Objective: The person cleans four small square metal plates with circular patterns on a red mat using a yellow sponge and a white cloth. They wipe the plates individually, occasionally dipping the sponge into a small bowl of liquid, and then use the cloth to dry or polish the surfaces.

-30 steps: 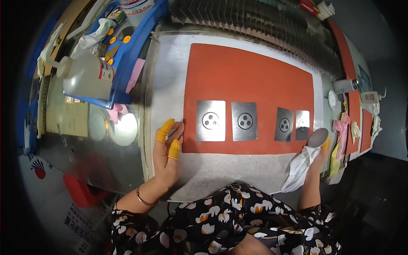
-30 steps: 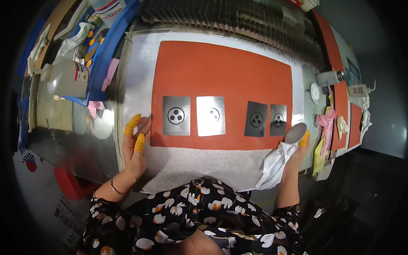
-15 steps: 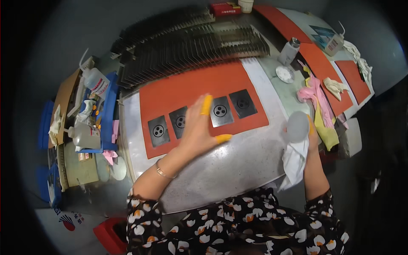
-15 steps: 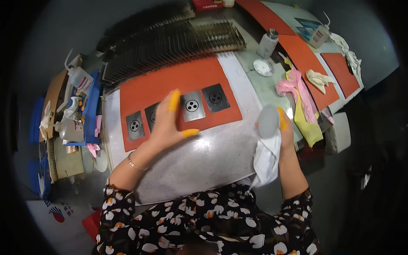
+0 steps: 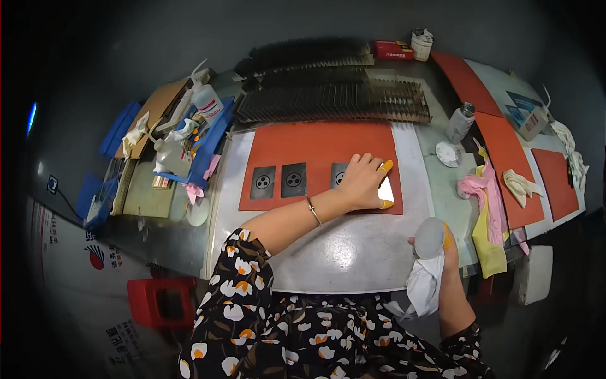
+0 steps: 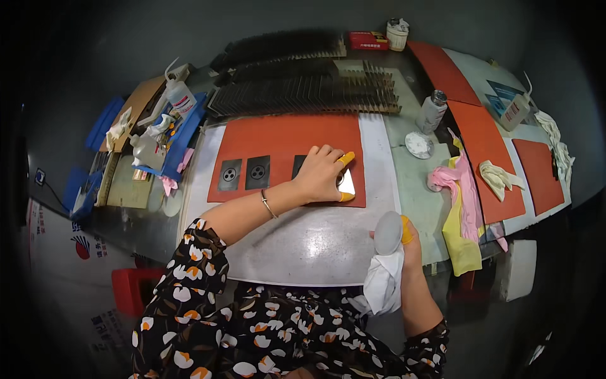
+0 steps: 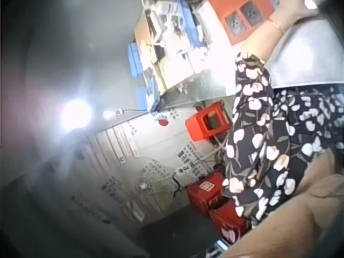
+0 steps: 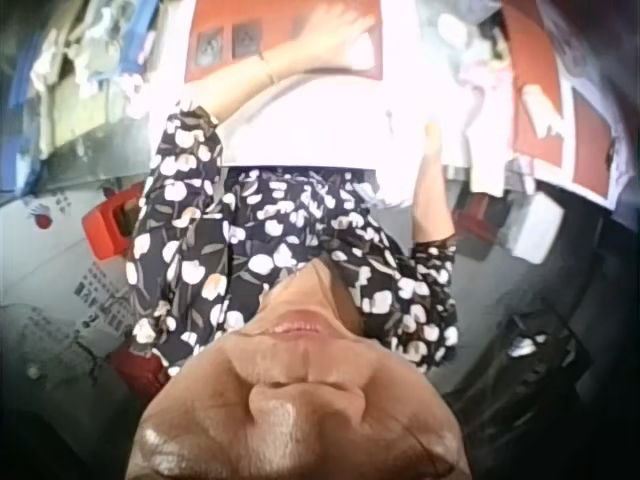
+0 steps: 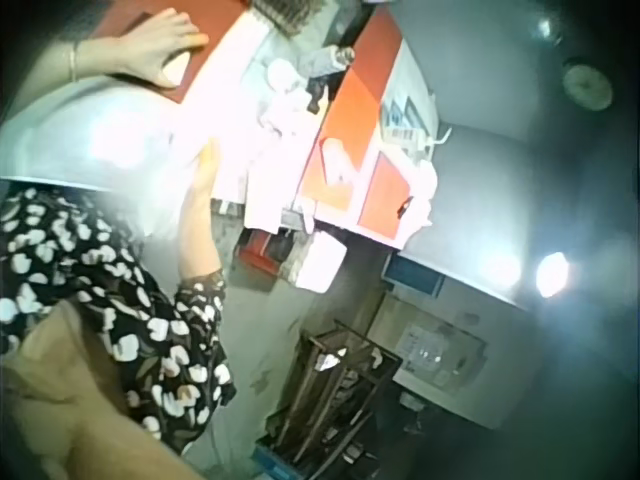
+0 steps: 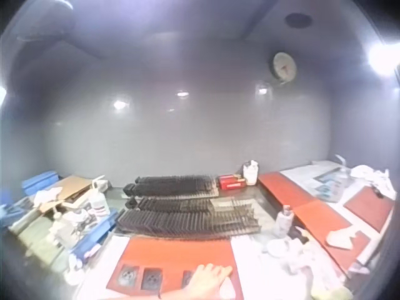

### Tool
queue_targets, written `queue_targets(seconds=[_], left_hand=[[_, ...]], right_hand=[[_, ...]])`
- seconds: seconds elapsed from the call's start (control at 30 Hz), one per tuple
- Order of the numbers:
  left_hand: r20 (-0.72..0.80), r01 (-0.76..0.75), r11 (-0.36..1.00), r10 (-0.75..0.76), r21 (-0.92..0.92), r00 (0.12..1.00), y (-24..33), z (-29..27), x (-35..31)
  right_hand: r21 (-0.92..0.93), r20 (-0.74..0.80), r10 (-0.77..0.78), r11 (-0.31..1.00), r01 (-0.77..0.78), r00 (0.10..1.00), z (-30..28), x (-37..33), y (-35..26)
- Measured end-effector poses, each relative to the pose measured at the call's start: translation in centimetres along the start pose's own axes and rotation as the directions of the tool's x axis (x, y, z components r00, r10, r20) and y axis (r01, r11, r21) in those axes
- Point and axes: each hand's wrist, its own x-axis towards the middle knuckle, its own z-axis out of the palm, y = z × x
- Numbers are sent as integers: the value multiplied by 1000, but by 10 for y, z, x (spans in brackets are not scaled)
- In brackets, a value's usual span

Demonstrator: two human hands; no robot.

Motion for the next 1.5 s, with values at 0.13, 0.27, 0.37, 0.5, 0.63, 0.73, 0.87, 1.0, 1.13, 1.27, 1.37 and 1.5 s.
queue_targets(seconds=[0.13,0.27,0.37,0.5,0.63,0.73,0.87,1.0,1.13,1.27,1.37,1.5], left_hand=[[-84,70,744,-168,-664,982,-7,-26,-68],[-27,-3,63,-377,-998,926,-65,-11,-194],[-32,-77,-75,-474,-994,880,-102,-12,-224],[-23,-86,-99,-514,-991,858,-127,-19,-214],[8,2,-18,-346,-1000,938,-112,-20,-193],[62,67,48,-102,-997,993,-70,-20,-165],[90,15,344,205,-939,975,-9,20,-111],[89,-160,639,339,-752,936,12,30,-90],[108,-235,865,312,-443,944,-22,12,-82],[41,73,970,-65,-232,997,-82,-4,-22],[253,163,985,-146,-48,956,-89,2,7],[244,170,985,-158,-30,957,-83,6,9]], right_hand=[[223,6,81,972,-80,997,-2,20,0],[310,79,196,927,-211,977,13,44,5],[244,67,149,956,-161,987,26,63,8],[192,-1,65,979,-63,998,54,72,7],[83,-76,69,995,-63,995,57,76,-6],[110,84,69,991,-78,994,16,58,-3],[101,31,-120,988,117,992,-16,18,-3],[73,-98,-248,964,256,964,-49,3,-3],[-85,-98,-335,941,328,937,-45,-9,-3],[-143,-75,-249,961,237,966,-23,-12,-7],[-167,-74,-236,961,222,969,-26,-15,-6],[-153,-61,-229,964,218,972,-28,-14,-7]])
